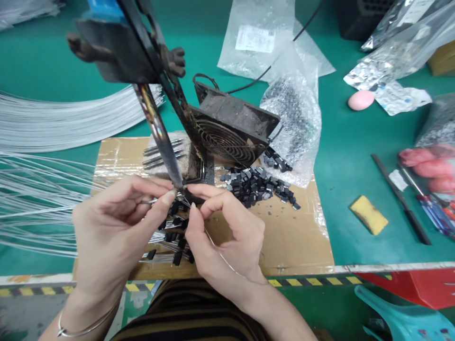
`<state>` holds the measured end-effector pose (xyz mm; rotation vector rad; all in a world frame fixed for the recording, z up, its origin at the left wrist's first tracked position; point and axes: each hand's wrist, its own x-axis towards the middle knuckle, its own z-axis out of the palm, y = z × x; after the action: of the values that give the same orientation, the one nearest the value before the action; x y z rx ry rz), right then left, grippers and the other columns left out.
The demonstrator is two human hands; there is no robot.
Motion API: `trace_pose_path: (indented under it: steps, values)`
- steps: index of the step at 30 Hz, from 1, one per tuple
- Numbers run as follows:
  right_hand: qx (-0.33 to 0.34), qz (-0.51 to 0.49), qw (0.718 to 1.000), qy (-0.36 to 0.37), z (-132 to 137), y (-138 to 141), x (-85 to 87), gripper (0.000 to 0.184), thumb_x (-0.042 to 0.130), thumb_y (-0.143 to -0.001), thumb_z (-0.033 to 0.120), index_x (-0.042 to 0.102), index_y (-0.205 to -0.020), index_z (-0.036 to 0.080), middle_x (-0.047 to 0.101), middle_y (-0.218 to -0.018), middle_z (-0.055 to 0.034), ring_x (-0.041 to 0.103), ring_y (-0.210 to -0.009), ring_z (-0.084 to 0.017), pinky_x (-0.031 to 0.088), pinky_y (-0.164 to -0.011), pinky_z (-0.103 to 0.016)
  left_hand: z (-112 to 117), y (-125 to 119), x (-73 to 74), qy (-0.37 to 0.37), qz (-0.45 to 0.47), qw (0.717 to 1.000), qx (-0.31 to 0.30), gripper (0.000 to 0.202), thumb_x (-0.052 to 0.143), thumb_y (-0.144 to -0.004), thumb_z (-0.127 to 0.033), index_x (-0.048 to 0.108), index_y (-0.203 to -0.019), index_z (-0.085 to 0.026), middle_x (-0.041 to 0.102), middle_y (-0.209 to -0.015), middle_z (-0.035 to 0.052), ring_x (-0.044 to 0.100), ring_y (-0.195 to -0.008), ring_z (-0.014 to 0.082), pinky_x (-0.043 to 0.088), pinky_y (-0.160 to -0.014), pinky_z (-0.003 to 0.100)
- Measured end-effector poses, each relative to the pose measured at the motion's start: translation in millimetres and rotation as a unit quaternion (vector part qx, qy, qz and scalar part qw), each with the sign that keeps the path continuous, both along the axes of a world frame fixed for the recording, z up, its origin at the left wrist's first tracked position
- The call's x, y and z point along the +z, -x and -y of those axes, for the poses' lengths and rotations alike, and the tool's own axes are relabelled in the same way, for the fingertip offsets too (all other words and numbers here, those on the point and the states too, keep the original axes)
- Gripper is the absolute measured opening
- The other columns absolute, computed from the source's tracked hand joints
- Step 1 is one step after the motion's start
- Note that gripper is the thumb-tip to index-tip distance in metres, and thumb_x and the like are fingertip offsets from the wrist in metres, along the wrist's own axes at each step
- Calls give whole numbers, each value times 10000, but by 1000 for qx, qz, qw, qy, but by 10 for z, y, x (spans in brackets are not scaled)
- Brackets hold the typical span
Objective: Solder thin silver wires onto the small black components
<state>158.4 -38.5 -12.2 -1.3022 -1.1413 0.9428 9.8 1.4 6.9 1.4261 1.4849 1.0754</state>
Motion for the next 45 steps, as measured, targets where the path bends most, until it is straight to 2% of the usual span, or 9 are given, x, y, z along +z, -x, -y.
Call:
trace_pose_path:
  steps: [9,18,24,29,33,45]
  values:
    - [2,9,1000,1,-13,1,-2,219,705,-939,63,649,-862,260,818,-1164,-47,778,-1135,-237,611,-1032,-422,-15,-4,-17,3,14,1000,-13,160,768,-851,-56,743,-806,-208,793,-866,-19,671,-690,80,489,-575,155]
    - [-11,10,1000,-5,11,27,-21,188,714,-947,96,668,-869,261,821,-1180,-61,782,-1122,-252,622,-1013,-439,-3,-7,6,0,1,1000,-5,129,777,-842,-74,750,-801,-193,798,-863,11,668,-649,101,466,-519,186]
    - [-26,7,1000,-11,16,42,-33,177,702,-960,115,671,-874,265,822,-1157,-56,777,-1127,-253,601,-1049,-451,-1,3,-3,-10,9,1000,-13,155,765,-850,-51,742,-810,-199,793,-852,-13,679,-675,76,477,-548,147]
    - [-8,13,1000,-7,8,22,-16,198,712,-948,84,669,-873,262,817,-1164,-47,777,-1131,-236,604,-1040,-423,-6,-4,3,-6,5,1000,-10,152,761,-854,-56,740,-801,-197,794,-853,-11,682,-682,79,478,-546,146]
    - [-15,15,1000,-9,5,21,-17,188,720,-946,93,678,-880,263,819,-1167,-52,779,-1127,-245,605,-1044,-432,-8,-9,19,-3,13,1000,-13,147,760,-854,-60,738,-796,-193,795,-843,0,712,-701,102,531,-588,169]
    - [-23,2,999,-31,11,43,-81,205,717,-944,55,694,-899,254,816,-1152,-26,777,-1112,-206,602,-1015,-368,-13,4,-18,-12,2,1000,-20,147,756,-850,-59,726,-792,-190,785,-836,-23,665,-678,70,488,-576,136]
